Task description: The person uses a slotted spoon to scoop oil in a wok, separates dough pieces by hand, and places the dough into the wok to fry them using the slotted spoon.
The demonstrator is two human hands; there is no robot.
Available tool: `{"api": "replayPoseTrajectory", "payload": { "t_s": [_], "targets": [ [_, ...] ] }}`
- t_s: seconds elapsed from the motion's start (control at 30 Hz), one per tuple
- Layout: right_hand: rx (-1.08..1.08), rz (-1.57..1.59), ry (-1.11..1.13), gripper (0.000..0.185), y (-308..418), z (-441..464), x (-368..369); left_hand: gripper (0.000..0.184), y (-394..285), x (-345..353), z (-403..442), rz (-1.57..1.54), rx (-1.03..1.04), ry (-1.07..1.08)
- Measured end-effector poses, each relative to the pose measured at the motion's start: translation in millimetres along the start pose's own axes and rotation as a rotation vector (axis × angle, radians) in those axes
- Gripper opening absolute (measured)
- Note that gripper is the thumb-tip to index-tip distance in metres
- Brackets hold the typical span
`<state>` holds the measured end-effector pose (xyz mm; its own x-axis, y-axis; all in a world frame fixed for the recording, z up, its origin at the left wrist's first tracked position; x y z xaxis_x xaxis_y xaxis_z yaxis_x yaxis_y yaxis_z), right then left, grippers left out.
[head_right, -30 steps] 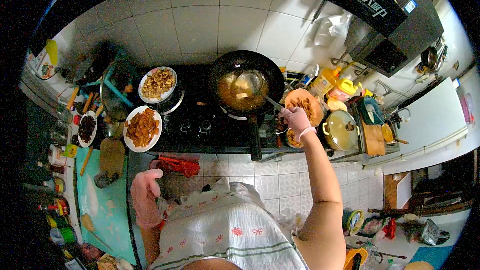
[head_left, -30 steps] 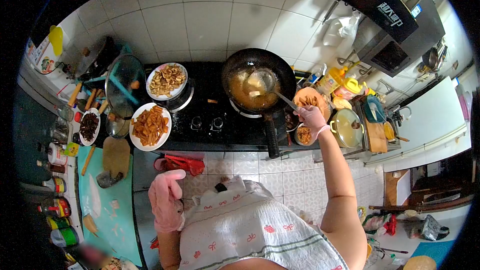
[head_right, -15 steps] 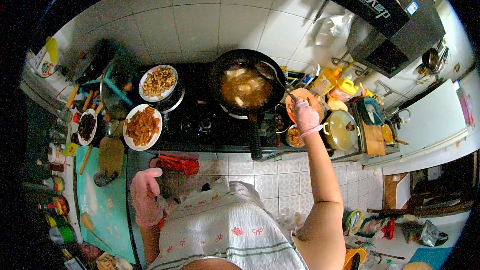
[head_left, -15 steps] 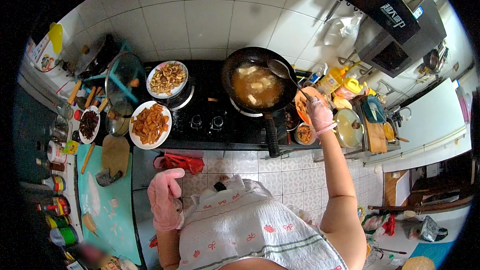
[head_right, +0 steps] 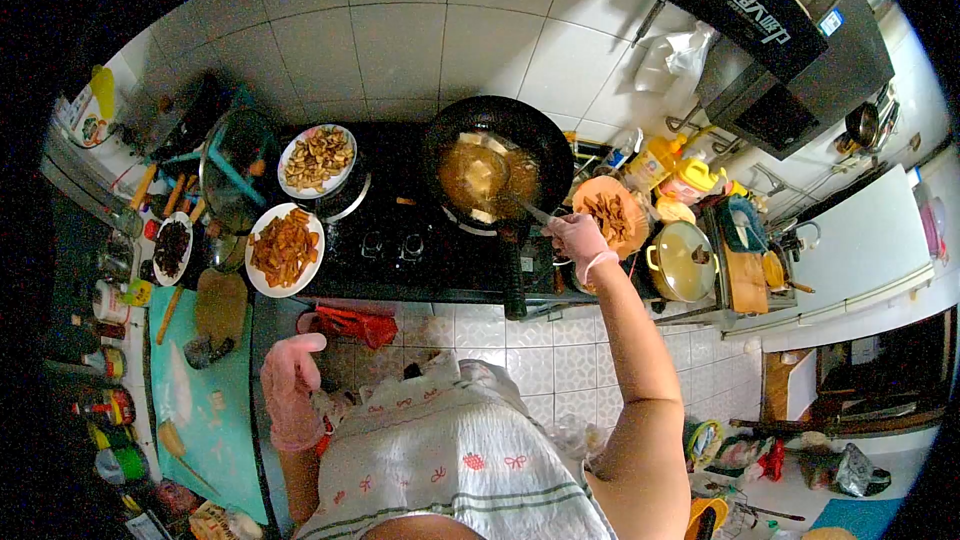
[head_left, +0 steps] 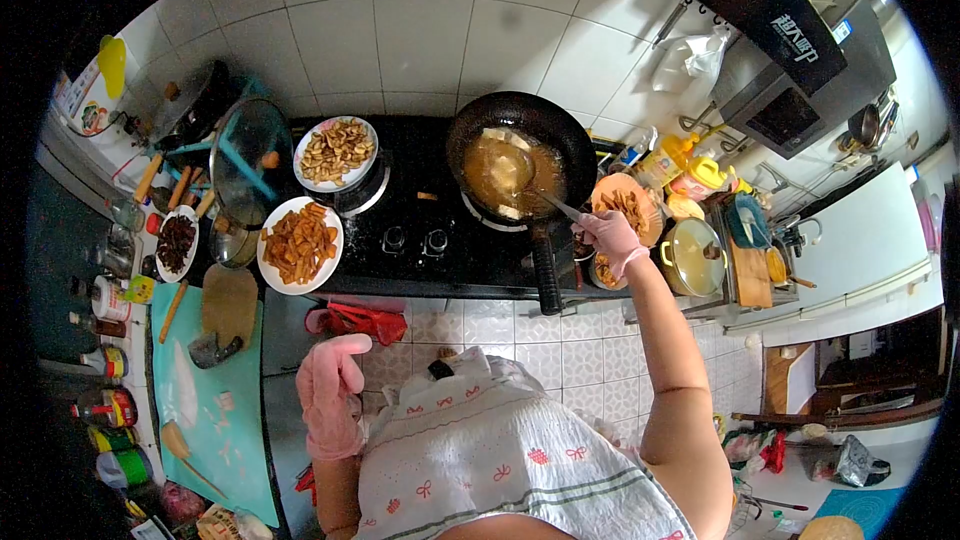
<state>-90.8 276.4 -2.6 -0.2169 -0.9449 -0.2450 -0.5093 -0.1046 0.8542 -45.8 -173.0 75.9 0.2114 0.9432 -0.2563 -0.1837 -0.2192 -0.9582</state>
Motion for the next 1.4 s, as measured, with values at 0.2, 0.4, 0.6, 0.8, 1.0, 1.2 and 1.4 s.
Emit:
{"api": "replayPoseTrajectory", "payload": {
  "t_s": [0.2,0.4,0.6,0.8,1.0,1.2,1.4],
  "targets": [
    [0.025,0.031,0.043,0.026,14,-14,0,0.02,-4,-3,0,0.159,0.091,0.006],
    [-0.088,-0.17,-0.112,0.031,14,-14,-7,0.021,-4,-5,1,0.456,0.274,0.024],
    [-0.417,-0.902,-0.414,0.029,-7,7,-30,0.018,0,-3,3,0.307,0.263,-0.006],
    [-0.255,-1.219,-0.521,0.025,-5,27,-53,0.022,-2,-7,3,0.156,0.129,0.029],
    [-0.287,-1.097,-0.513,0.032,-4,31,-61,0.027,-9,-6,2,0.159,0.148,0.003],
    [-0.276,-0.734,-0.359,0.033,-44,43,-62,0.028,-6,-4,-2,-0.044,-0.01,-0.011],
    [-0.039,-0.023,-0.017,0.029,-21,9,-44,0.029,-6,-2,-2,0.052,0.049,0.008]
  ]
}}
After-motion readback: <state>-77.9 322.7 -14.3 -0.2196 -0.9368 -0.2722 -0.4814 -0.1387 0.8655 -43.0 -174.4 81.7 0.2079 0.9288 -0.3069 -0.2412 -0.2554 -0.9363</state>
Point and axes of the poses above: each hand's wrist, its own z-axis towards the middle knuckle, its own x-axis out of the palm, y = z × x, the point moved 1 cm from there along z, towards the middle knuckle, and after that the axes turned 7 degrees about y, right-handed, at the moved point
